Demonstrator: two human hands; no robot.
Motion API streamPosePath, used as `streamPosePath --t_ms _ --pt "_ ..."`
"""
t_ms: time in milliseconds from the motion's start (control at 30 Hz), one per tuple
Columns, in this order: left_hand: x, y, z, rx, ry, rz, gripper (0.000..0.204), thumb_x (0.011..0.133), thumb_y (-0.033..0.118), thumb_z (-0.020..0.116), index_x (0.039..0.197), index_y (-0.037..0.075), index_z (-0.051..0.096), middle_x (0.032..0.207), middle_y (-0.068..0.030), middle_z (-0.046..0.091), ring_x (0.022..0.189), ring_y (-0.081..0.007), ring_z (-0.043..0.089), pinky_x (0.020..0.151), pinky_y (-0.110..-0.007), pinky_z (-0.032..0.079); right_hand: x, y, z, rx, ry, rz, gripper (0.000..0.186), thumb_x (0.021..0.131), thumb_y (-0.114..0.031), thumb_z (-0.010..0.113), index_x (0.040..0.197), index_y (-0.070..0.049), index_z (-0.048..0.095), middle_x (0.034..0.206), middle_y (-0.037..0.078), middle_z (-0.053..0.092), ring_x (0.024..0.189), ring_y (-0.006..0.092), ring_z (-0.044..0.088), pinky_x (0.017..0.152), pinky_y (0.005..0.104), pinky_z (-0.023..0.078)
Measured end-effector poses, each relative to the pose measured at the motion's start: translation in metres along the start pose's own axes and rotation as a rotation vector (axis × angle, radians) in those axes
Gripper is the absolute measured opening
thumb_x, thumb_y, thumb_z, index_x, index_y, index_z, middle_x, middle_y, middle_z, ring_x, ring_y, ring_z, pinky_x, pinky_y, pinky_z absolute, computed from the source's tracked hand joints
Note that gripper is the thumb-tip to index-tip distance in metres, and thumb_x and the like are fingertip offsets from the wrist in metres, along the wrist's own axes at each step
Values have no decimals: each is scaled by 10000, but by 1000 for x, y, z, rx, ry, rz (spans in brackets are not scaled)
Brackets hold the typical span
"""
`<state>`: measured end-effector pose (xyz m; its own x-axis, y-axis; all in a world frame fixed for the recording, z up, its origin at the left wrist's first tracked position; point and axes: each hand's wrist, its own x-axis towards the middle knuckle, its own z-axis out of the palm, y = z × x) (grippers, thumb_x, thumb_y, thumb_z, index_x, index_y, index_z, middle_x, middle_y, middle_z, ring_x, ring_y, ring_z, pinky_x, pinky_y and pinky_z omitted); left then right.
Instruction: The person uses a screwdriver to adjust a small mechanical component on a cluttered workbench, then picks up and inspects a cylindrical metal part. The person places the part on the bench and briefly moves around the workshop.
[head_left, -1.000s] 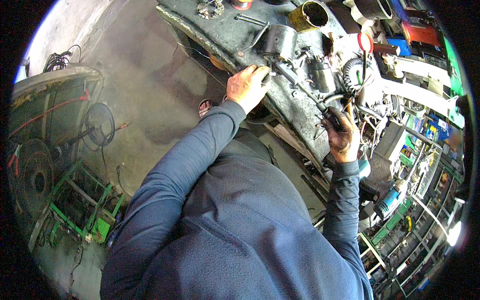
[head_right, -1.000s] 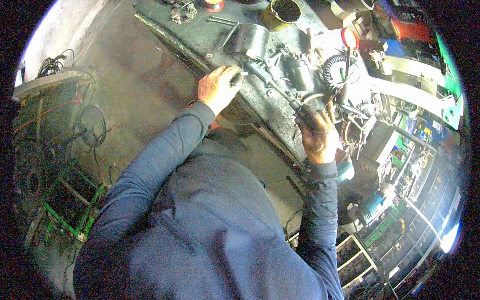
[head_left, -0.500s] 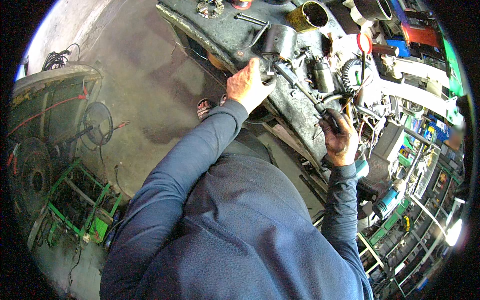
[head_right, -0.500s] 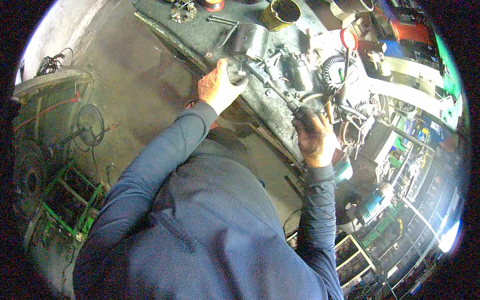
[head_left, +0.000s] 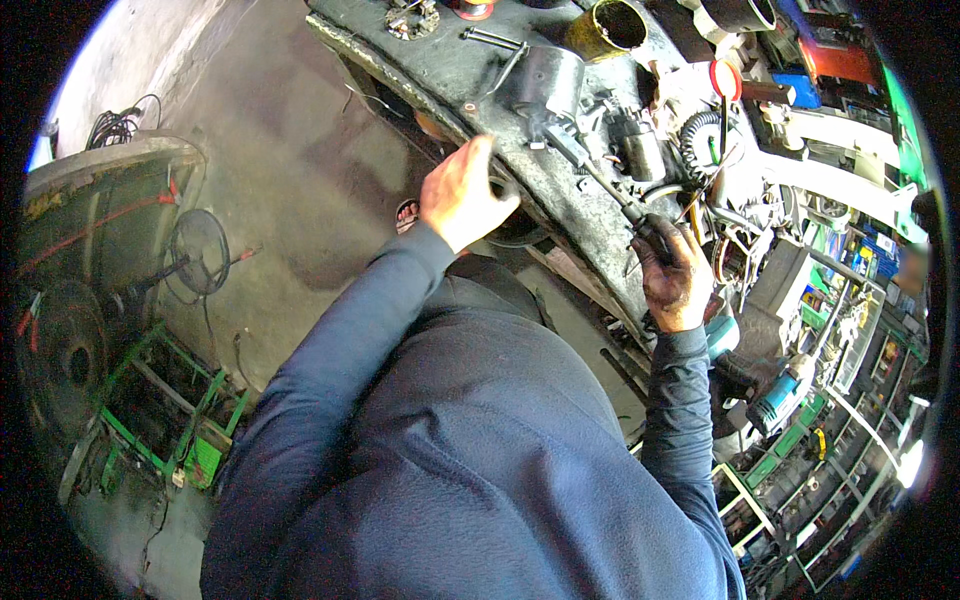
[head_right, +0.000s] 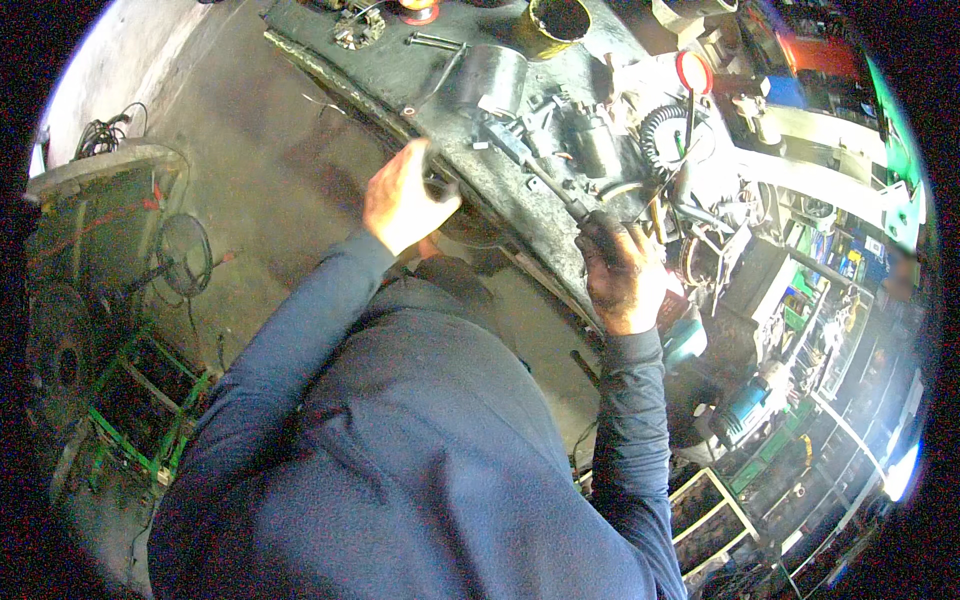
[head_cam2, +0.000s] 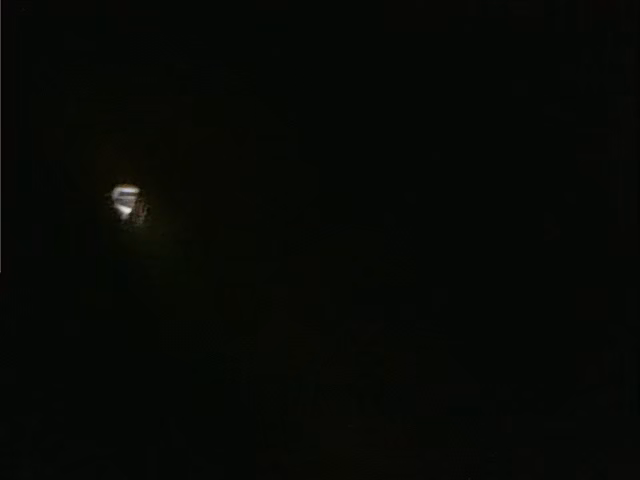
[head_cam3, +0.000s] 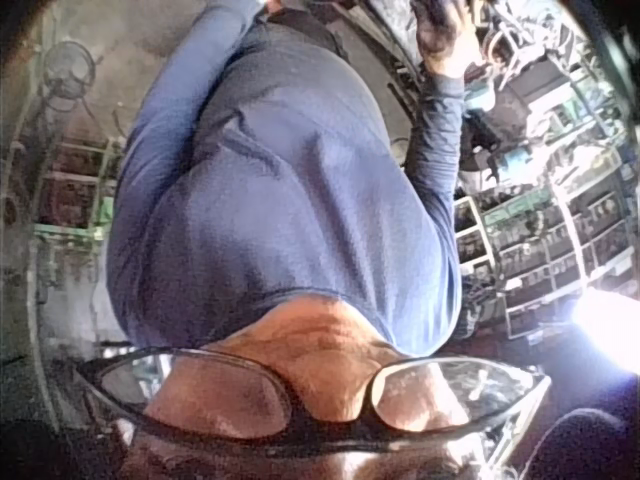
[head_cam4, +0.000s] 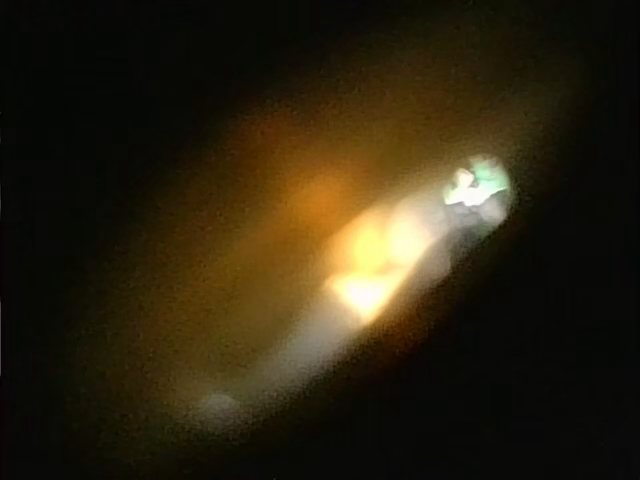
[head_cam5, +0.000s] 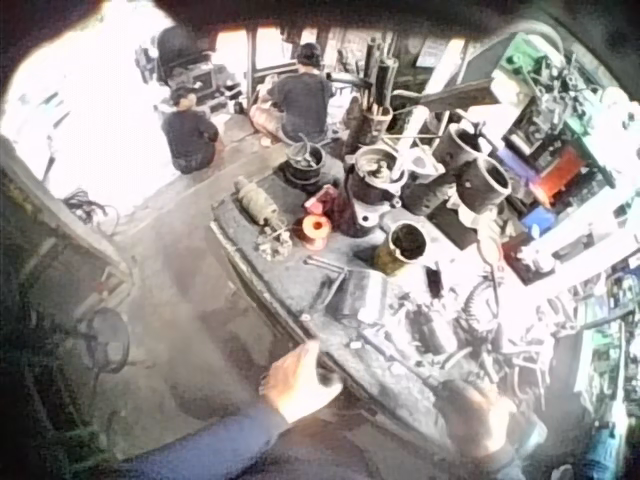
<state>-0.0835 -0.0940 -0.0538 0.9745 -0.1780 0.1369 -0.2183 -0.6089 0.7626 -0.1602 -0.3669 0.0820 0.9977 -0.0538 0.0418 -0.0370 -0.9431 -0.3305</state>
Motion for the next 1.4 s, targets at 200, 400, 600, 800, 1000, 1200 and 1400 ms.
streamPosePath --t_ms 200,400,600,800,1000,1200,1400 --pt "-86 -39 -58 11 -267 -47 176 898 213 705 980 72 637 927 -141 678 839 -388 676 736 -468 548 -5 -2 5 -6 22 14 314 841 -266 815 1128 -164 741 960 87 704 869 316 693 745 409 556" --pt "-132 -38 -68 170 -497 -166 306 927 337 703 854 47 636 790 -198 642 773 -428 647 690 -481 522 -5 -8 -1 -89 20 -29 327 835 -288 819 1130 -171 741 948 79 692 842 315 680 728 409 552" --pt "-115 -21 -96 -33 -308 -163 209 885 257 712 829 64 652 872 -124 685 795 -364 678 726 -461 549 -6 -14 -1 -109 28 -6 337 829 -293 821 1131 -167 741 910 74 660 822 308 665 711 411 542" --pt "-117 -25 -93 77 -384 -13 165 882 253 722 881 90 696 904 -104 687 805 -341 691 727 -435 566 1 -22 -11 -144 6 -10 342 833 -260 820 1144 -143 739 976 89 691 865 312 688 749 400 551" --pt "-113 -18 -98 130 -516 -115 239 844 277 766 1020 125 709 959 -111 680 862 -336 702 748 -433 582 2 -24 -11 -125 -17 22 341 837 -214 822 1155 -125 736 1025 105 716 917 309 710 803 379 562" --pt "-126 -32 -90 133 -478 -93 344 836 247 776 1146 150 663 1030 -120 661 928 -341 692 801 -440 576 -8 -27 -12 -95 17 50 323 825 -261 821 1124 -168 740 937 75 689 835 301 695 717 400 558" --pt "-130 -40 -91 128 -565 -229 363 831 279 770 1150 140 667 1149 -141 685 997 -363 698 865 -464 573 -21 -30 -23 -203 -18 80 363 801 -242 844 1135 -157 732 950 69 694 845 299 700 739 387 565"
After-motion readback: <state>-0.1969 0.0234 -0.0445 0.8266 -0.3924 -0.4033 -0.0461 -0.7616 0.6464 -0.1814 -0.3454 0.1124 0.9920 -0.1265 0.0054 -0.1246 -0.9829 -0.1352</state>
